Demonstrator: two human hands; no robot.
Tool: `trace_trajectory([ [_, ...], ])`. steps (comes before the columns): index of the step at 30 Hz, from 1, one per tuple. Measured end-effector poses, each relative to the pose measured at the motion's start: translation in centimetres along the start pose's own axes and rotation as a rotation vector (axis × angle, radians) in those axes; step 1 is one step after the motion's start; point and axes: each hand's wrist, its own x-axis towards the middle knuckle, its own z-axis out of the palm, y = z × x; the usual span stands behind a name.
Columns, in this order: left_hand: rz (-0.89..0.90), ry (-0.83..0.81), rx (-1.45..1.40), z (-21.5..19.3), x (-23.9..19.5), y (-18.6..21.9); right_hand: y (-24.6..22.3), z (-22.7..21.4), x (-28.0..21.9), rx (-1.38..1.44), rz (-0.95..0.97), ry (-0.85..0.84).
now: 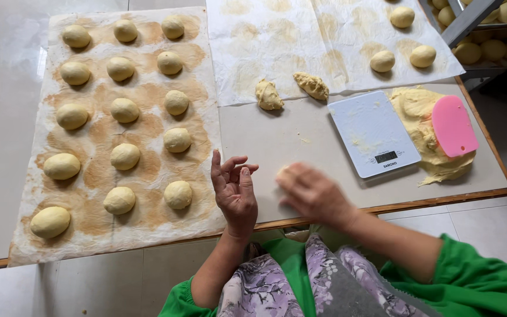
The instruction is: The person portions a large mass of dough into smaller pieces using a pink dough scraper and a digital scale. They roll each piece into a ball by hand and place it on a parchment-lined tray. The process is repeated multiple times throughout the clip.
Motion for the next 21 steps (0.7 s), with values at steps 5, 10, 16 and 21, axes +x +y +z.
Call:
trace_trajectory([
  [5,-0.016,-0.013,0.001,0.7,-0.7,0.0,6.0,6.6,2.7,0.000,0.302,-0.025],
  [10,-0.002,0.002,0.018,0.3,-0.1,0.2,-1.1,2.1,2.6,0.182,0.130,-0.022],
  [16,-0.031,0.001,-0.017,0.5,-0.1,0.1,5.2,3.5,2.0,-0.054,0.300,-0.014],
  [21,-0.012,0.016,-0.025,0.4,0.1,0.2,-1.2,3.5,3.4,0.287,0.209,-0.150],
])
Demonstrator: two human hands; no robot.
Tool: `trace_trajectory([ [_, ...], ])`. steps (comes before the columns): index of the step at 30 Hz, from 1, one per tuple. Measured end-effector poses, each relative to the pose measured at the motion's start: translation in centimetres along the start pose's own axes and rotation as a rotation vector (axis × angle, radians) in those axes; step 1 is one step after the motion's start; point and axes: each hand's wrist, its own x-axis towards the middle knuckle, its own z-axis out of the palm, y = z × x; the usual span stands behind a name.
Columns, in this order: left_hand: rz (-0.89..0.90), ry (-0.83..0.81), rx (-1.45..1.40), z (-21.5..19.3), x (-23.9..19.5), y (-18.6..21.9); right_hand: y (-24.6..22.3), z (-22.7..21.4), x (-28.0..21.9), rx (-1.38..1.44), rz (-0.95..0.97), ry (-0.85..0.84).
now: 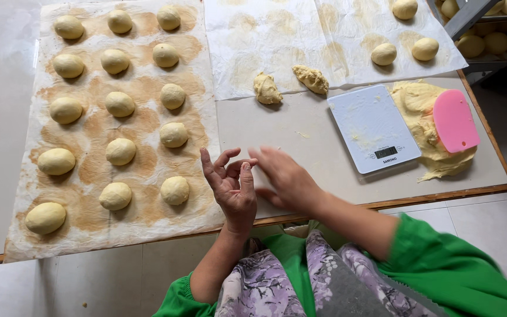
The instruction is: The person portions a large mass of dough into smaller pieces using a pink dough scraper and a digital scale. They roll each piece into a ball by hand and place it on a parchment-lined tray. The process is repeated multiple times throughout the clip.
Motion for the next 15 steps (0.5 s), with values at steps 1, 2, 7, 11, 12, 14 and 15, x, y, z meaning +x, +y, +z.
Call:
trace_trajectory([
  [1,0.002,0.002,0.001,-0.2,0.1,0.0,0.3,-0.8,-1.5,0.001,-0.002,0.000],
  [2,-0.013,0.006,0.000,-0.3,0.1,0.0,0.5,-1.6,-3.0,-0.015,0.039,0.019],
  [7,-0.032,0.008,-0.009,-0.2,0.1,-0.5,7.3,-0.7,-0.4,-0.442,0.143,0.134],
  [11,-0.021,0.024,-0.025,-0.2,0.2,-0.2,3.0,1.8,2.1,-0.108,0.010,0.220],
  [12,-0.025,0.038,-0.034,-0.4,0.1,-0.2,0.6,2.0,1.1,-0.159,-0.105,0.143],
  [14,-0.032,0.038,-0.032,-0.5,0.4,0.0,-0.5,-1.2,-1.5,-0.179,-0.103,0.115],
  [15,-0.039,0.045,-0.032,-0.5,0.3,0.1,-0.9,-2.9,-2.9,-0.200,-0.104,0.082],
])
